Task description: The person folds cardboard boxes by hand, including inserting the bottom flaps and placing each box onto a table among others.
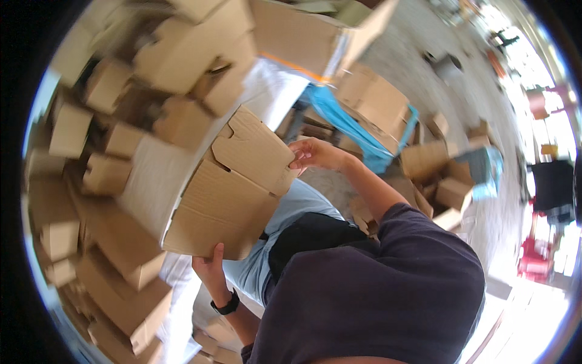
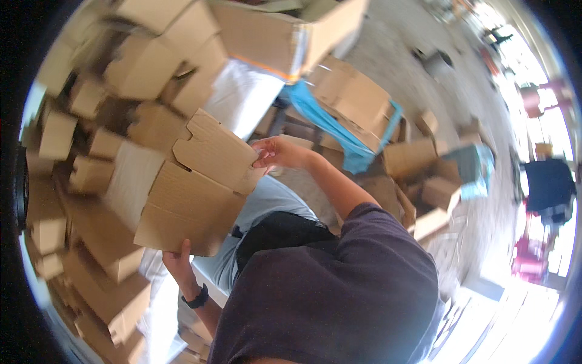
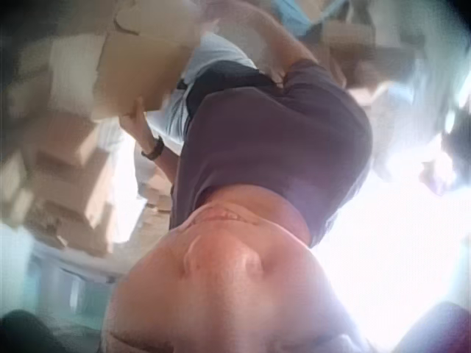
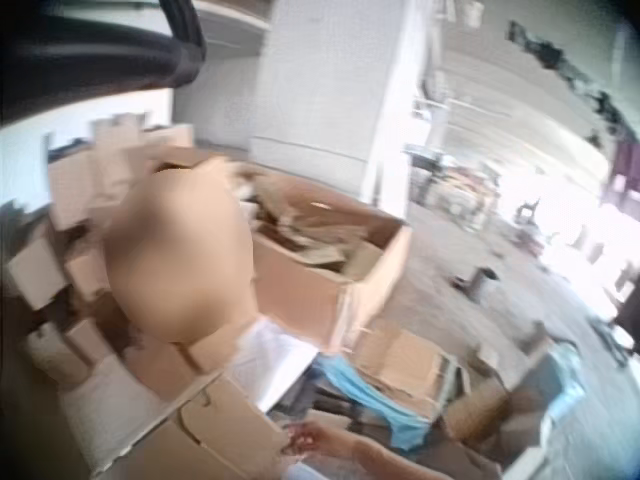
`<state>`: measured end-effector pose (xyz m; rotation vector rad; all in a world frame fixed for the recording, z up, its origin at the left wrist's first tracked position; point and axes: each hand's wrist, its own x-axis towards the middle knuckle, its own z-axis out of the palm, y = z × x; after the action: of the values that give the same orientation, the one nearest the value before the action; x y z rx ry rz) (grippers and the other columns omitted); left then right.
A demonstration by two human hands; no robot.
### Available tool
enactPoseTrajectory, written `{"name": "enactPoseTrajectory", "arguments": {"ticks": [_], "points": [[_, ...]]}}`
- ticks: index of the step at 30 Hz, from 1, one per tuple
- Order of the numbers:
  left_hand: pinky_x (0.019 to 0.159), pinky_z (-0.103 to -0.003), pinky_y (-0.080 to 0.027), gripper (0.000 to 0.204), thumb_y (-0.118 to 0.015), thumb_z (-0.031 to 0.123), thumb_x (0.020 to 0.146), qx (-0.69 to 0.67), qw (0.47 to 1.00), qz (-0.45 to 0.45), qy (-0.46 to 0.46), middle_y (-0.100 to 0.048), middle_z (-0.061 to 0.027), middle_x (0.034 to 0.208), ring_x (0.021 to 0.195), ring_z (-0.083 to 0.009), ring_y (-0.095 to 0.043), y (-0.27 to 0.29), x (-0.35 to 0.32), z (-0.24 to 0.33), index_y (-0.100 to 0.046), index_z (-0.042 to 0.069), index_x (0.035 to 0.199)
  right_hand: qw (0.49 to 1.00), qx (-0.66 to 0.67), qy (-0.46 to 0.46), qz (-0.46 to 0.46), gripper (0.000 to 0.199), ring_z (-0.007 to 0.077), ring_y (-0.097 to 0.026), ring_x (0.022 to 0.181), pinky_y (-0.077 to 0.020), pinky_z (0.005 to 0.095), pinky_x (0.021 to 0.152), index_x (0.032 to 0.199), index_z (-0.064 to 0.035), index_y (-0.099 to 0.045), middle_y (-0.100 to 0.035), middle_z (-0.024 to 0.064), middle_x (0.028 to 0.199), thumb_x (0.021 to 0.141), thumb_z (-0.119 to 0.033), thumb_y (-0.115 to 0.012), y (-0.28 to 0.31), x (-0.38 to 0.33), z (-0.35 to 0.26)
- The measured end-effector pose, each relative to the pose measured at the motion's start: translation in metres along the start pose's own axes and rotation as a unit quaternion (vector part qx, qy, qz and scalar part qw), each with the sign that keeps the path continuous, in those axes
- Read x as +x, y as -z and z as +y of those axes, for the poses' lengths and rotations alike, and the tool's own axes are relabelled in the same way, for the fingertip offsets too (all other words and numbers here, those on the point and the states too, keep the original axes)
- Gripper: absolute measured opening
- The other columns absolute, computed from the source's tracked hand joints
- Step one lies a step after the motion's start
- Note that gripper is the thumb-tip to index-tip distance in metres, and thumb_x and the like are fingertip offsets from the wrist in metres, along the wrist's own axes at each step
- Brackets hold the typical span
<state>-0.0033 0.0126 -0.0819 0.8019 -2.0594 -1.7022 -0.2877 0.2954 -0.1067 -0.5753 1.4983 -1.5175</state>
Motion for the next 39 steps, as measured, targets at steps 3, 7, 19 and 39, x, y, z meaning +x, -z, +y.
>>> {"name": "enactPoseTrajectory", "arguments": {"ticks": [3, 7, 19, 39], "points": [[0.087, -0.026, -0.049, 0.028, -0.071, 0.003, 0.088, -0.062, 0.989, -0.128, 0.029, -0.069, -0.011, 0.105, 0.096, -0.0146, -0.064, -0.023, 0.007, 0.001, -0.06, -0.002, 0.113, 0.992, 0.006, -0.067, 0.105, 0.046, 0.0189, -0.066, 0.097, -0.0583, 0.0375, 0.084, 0.131, -0.0009, -0.053, -0.068, 0.0094, 0.107, 0.091, -0.014, -0.069, 0.033, -0.076, 0.022], [0.088, -0.026, -0.049, 0.022, -0.067, 0.003, 0.091, -0.076, 0.972, -0.215, 0.058, -0.071, -0.0144, 0.1, 0.098, -0.0171, -0.067, -0.056, 0.017, 0.022, -0.06, -0.002, 0.111, 0.923, 0.218, -0.031, 0.316, 0.047, 0.023, -0.065, 0.105, -0.0595, 0.0426, 0.085, 0.139, -0.0068, -0.047, -0.064, 0.0089, 0.119, 0.095, -0.013, -0.063, 0.063, -0.196, 0.108], [0.091, -0.028, -0.048, 0.022, -0.062, 0.007, 0.095, 0.02, 0.958, -0.285, 0.037, -0.071, -0.0131, 0.104, 0.099, -0.0171, -0.066, -0.093, 0.024, 0.052, -0.061, -0.001, 0.115, 0.668, 0.341, 0.079, 0.657, 0.041, 0.0254, -0.063, 0.107, -0.0582, 0.0489, 0.086, 0.131, -0.0102, -0.052, -0.062, 0.0075, 0.115, 0.092, -0.005, -0.065, 0.211, -0.164, 0.135], [0.097, -0.03, -0.046, 0.021, -0.056, 0.007, 0.098, 0.054, 0.929, -0.364, 0.03, -0.068, -0.012, 0.109, 0.104, -0.0185, -0.063, -0.117, 0.032, 0.043, -0.059, -0.001, 0.118, 0.731, -0.297, -0.215, 0.575, 0.018, 0.0328, -0.059, 0.106, -0.05, 0.0421, 0.088, 0.097, -0.0094, -0.065, -0.062, 0.0121, 0.109, 0.08, -0.005, -0.06, -0.111, -0.287, 0.261]]}}
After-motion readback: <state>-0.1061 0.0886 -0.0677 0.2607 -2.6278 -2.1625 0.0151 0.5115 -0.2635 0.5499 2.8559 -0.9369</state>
